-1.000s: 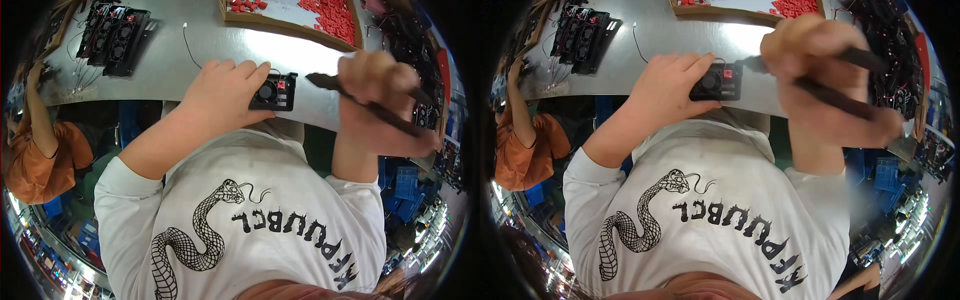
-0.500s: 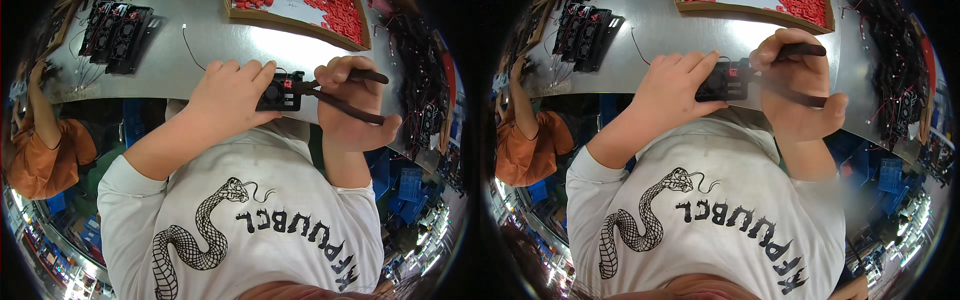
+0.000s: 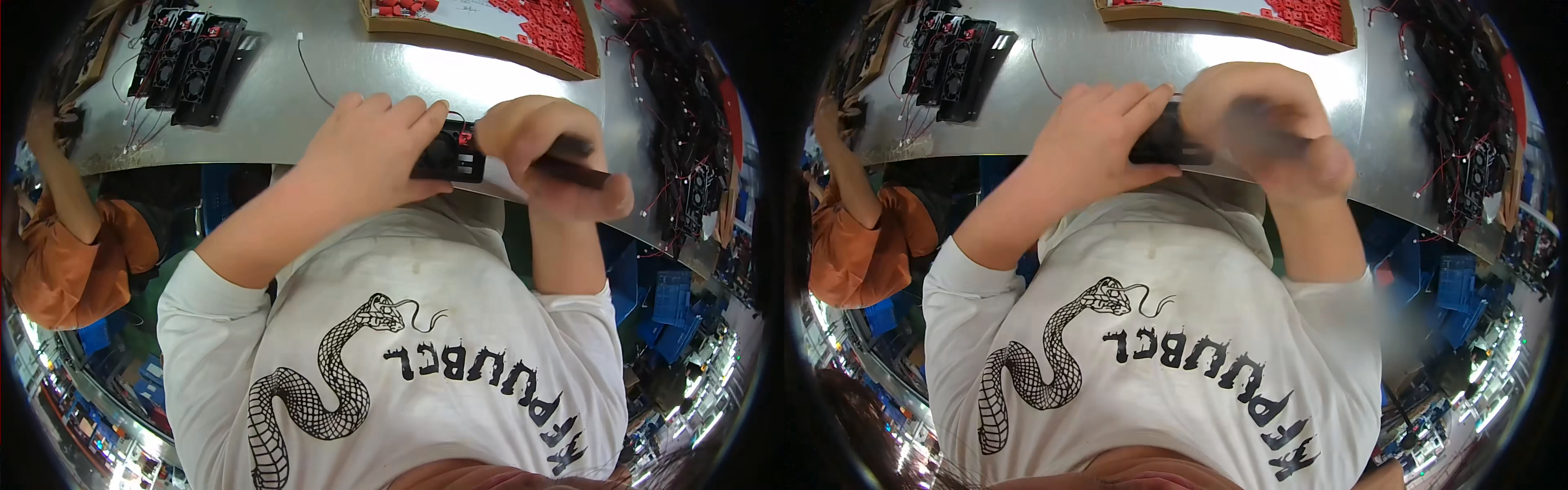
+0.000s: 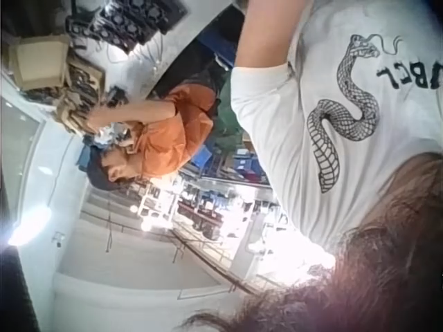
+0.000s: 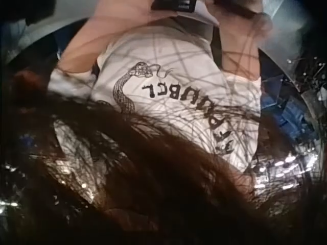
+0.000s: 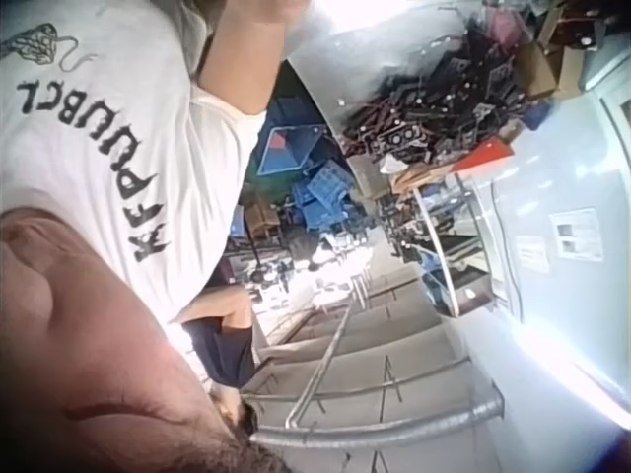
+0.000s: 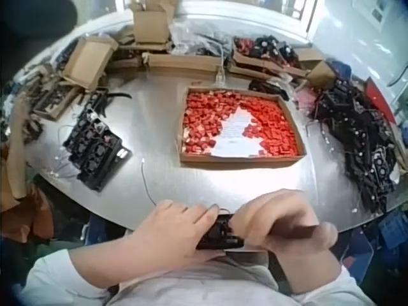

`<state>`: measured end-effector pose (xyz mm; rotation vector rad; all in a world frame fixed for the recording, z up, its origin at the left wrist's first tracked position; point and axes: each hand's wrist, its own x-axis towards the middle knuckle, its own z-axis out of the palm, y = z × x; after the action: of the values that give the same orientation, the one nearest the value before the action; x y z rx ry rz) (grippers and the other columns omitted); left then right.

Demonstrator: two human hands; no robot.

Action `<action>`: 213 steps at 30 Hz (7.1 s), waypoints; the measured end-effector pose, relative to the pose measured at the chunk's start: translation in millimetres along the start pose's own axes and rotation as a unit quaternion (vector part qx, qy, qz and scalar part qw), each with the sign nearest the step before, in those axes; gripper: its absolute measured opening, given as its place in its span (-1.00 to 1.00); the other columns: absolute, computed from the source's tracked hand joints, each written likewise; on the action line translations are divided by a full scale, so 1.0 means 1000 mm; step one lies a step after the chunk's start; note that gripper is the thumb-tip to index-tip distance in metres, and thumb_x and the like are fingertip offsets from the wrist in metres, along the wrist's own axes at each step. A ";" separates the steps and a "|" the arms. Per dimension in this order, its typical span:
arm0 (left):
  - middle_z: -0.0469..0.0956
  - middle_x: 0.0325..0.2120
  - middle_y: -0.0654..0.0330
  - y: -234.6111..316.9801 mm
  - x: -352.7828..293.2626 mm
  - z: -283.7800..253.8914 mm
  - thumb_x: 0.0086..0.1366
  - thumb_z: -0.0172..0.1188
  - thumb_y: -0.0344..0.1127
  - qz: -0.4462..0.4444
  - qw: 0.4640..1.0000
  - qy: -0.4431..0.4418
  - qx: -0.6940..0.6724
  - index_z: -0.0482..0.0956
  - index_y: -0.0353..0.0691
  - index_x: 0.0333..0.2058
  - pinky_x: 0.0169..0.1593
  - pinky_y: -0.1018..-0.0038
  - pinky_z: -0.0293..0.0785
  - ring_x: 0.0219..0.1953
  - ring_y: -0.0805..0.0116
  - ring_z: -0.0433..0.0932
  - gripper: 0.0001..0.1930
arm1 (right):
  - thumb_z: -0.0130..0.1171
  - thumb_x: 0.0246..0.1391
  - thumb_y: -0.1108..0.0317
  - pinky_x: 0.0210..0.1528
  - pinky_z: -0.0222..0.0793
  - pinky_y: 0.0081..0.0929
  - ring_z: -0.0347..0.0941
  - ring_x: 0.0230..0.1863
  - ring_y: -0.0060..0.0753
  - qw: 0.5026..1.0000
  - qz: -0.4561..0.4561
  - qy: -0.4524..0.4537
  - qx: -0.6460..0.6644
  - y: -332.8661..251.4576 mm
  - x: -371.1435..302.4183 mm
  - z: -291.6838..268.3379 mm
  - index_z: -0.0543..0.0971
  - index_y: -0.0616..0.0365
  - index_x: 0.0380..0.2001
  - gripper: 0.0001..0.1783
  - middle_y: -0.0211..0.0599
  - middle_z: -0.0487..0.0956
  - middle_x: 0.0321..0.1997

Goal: Assembling electronic components by inserting small red pieces into black housings and using a handheld assembly tool to secure them.

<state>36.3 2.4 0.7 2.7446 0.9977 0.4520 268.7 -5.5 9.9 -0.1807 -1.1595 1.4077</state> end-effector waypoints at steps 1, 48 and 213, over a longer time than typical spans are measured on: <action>0.57 -0.24 0.24 -0.008 0.004 -0.003 0.06 0.45 0.16 0.034 0.999 -0.014 -0.023 0.56 -0.16 0.13 -0.08 0.27 0.41 -0.24 0.21 0.57 -0.26 | 0.03 0.06 -0.44 -0.32 0.33 -0.31 0.41 -0.41 -0.25 0.993 0.077 -0.092 -0.012 -0.001 0.013 -0.004 0.59 0.43 -0.19 -0.08 -0.07 0.56 -0.40; 0.59 -0.21 0.26 0.001 -0.007 -0.002 0.06 0.43 0.22 0.037 0.999 -0.022 -0.017 0.53 -0.15 0.18 -0.06 0.29 0.41 -0.20 0.24 0.58 -0.20 | 0.06 0.02 -0.44 -0.13 0.15 -0.32 0.26 -0.22 -0.33 0.994 0.057 0.091 -0.033 -0.009 -0.017 0.025 0.40 0.40 0.21 0.06 -0.15 0.45 -0.20; 0.49 0.07 0.09 -0.042 -0.064 -0.011 0.12 0.41 0.05 -0.085 0.990 0.070 0.084 0.39 -0.25 0.19 0.04 0.16 0.32 0.12 0.19 0.44 -0.24 | 0.25 0.07 0.52 -0.18 0.49 -0.52 0.58 -0.23 -0.53 0.749 0.220 0.078 -0.620 0.006 0.025 0.002 0.66 0.24 -0.10 -0.72 -0.34 0.66 -0.24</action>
<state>-39.3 -6.9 -14.3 2.7717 1.3501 0.5629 257.3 15.4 19.5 -1.5685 -1.8176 0.7193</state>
